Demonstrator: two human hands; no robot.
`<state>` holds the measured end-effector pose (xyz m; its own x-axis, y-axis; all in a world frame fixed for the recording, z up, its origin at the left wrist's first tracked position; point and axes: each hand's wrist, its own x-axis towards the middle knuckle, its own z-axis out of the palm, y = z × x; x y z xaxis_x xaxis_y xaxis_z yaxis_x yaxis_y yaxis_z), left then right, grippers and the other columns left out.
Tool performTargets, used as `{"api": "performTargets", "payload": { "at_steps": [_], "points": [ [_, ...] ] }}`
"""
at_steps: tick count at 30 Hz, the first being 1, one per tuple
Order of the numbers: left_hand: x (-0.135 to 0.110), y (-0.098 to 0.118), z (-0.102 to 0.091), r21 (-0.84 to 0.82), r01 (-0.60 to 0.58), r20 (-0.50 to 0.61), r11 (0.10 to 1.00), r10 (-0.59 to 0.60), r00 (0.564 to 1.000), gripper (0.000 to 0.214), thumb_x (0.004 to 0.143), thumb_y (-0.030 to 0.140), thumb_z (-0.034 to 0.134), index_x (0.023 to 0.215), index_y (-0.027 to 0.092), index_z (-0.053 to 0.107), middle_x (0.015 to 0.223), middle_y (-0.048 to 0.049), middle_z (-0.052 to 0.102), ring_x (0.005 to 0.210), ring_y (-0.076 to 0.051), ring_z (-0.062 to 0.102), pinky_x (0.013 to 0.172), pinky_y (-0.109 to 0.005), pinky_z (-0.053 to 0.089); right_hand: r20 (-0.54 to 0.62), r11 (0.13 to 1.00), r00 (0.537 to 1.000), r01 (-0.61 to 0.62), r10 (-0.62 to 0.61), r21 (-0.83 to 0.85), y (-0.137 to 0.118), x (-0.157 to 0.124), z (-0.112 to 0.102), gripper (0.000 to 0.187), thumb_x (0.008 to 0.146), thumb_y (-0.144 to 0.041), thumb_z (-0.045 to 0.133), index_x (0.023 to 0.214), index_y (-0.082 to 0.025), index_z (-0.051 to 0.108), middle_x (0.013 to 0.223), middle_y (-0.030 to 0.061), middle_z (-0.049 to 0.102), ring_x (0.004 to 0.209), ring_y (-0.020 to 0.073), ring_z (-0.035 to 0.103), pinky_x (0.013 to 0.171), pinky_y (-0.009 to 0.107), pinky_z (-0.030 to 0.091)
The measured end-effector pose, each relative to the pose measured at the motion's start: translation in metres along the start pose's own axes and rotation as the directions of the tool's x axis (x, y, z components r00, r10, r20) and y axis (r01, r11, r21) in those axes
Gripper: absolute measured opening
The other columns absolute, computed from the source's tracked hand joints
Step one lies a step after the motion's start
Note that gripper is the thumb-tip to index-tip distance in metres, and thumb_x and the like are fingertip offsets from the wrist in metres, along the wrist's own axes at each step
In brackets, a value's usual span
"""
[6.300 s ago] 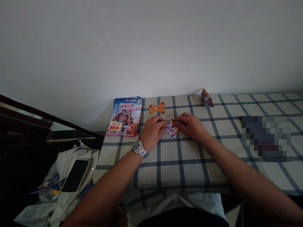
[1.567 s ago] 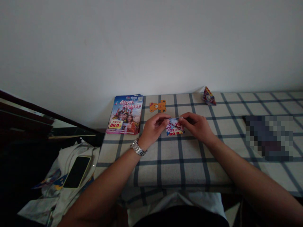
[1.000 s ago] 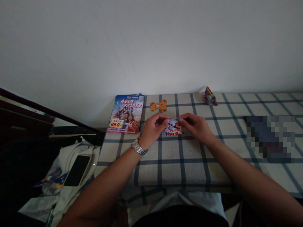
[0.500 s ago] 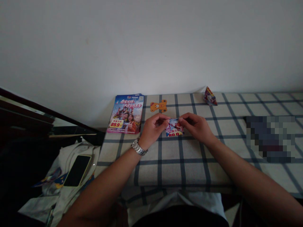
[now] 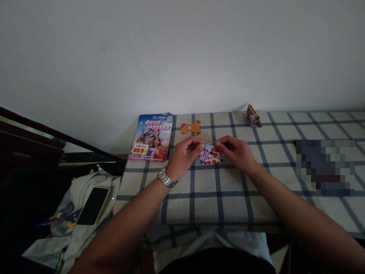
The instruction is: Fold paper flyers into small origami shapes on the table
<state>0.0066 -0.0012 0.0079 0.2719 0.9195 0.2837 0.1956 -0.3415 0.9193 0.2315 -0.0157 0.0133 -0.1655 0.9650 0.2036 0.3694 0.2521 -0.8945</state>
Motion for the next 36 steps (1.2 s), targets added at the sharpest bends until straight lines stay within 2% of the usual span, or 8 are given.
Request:
{"api": "performTargets", "payload": {
  "at_steps": [5,9,18,27,31,36],
  "points": [
    [0.0017,-0.0026,0.0008,-0.089,-0.009,0.002,0.996,0.01,1.0,0.022,0.097,0.038,0.071,0.11,0.02,0.072,0.105,-0.0056,0.074,0.092,-0.015,0.069,0.082,-0.026,0.056,-0.041,0.997,0.999,-0.024,0.027,0.078,0.0016,0.0004,0.0006,0.03,0.095,-0.051,0.069,0.093,-0.022,0.073,0.079,0.0041,0.076,0.071,0.0194,0.069,0.066,0.033,0.054],
    [0.0022,-0.0032,0.0001,-0.12,-0.009,-0.012,0.993,0.007,1.0,0.022,0.097,0.041,0.07,0.101,0.019,0.071,0.094,-0.0038,0.071,0.085,-0.014,0.067,0.077,-0.025,0.055,-0.06,0.995,0.998,-0.009,0.015,0.103,0.0063,0.0009,-0.0001,0.028,0.095,-0.049,0.069,0.094,-0.021,0.073,0.081,0.0037,0.076,0.071,0.0188,0.069,0.067,0.033,0.054],
    [0.0023,-0.0009,-0.0015,-0.096,-0.003,-0.015,0.995,0.002,1.0,0.024,0.098,0.042,0.067,0.093,0.019,0.069,0.088,-0.0022,0.07,0.081,-0.014,0.064,0.075,-0.025,0.053,-0.049,0.997,0.999,0.008,-0.004,0.082,0.0057,-0.0001,-0.0012,0.026,0.096,-0.047,0.069,0.096,-0.022,0.073,0.082,0.0037,0.076,0.072,0.0184,0.07,0.068,0.032,0.055],
    [0.0003,0.0013,-0.0031,0.012,0.011,-0.017,1.0,-0.011,1.0,0.027,0.101,0.043,0.062,0.092,0.019,0.069,0.085,-0.0018,0.071,0.076,-0.015,0.065,0.071,-0.025,0.052,-0.026,0.997,1.0,0.007,-0.004,0.081,0.0008,-0.0003,-0.0018,0.025,0.097,-0.046,0.068,0.094,-0.021,0.072,0.081,0.0036,0.076,0.071,0.0179,0.07,0.067,0.031,0.054],
    [0.001,-0.0009,-0.0016,0.049,-0.001,0.003,0.999,0.001,1.0,0.026,0.101,0.04,0.06,0.09,0.018,0.066,0.084,-0.0015,0.069,0.075,-0.014,0.063,0.07,-0.025,0.05,-0.017,0.999,1.0,0.007,-0.006,0.044,0.002,0.0,-0.0013,0.025,0.097,-0.046,0.068,0.093,-0.021,0.072,0.08,0.0032,0.075,0.071,0.0173,0.068,0.066,0.03,0.052],
    [0.0001,-0.0007,0.0002,0.069,-0.038,0.056,0.997,0.035,0.998,0.022,0.101,0.039,0.061,0.097,0.019,0.069,0.092,-0.0031,0.072,0.082,-0.015,0.066,0.075,-0.026,0.052,0.006,1.0,1.0,0.012,-0.012,-0.014,0.0029,0.0006,-0.0018,0.026,0.097,-0.045,0.066,0.092,-0.021,0.073,0.078,0.0022,0.073,0.068,0.0167,0.065,0.062,0.03,0.048]
  ]
}}
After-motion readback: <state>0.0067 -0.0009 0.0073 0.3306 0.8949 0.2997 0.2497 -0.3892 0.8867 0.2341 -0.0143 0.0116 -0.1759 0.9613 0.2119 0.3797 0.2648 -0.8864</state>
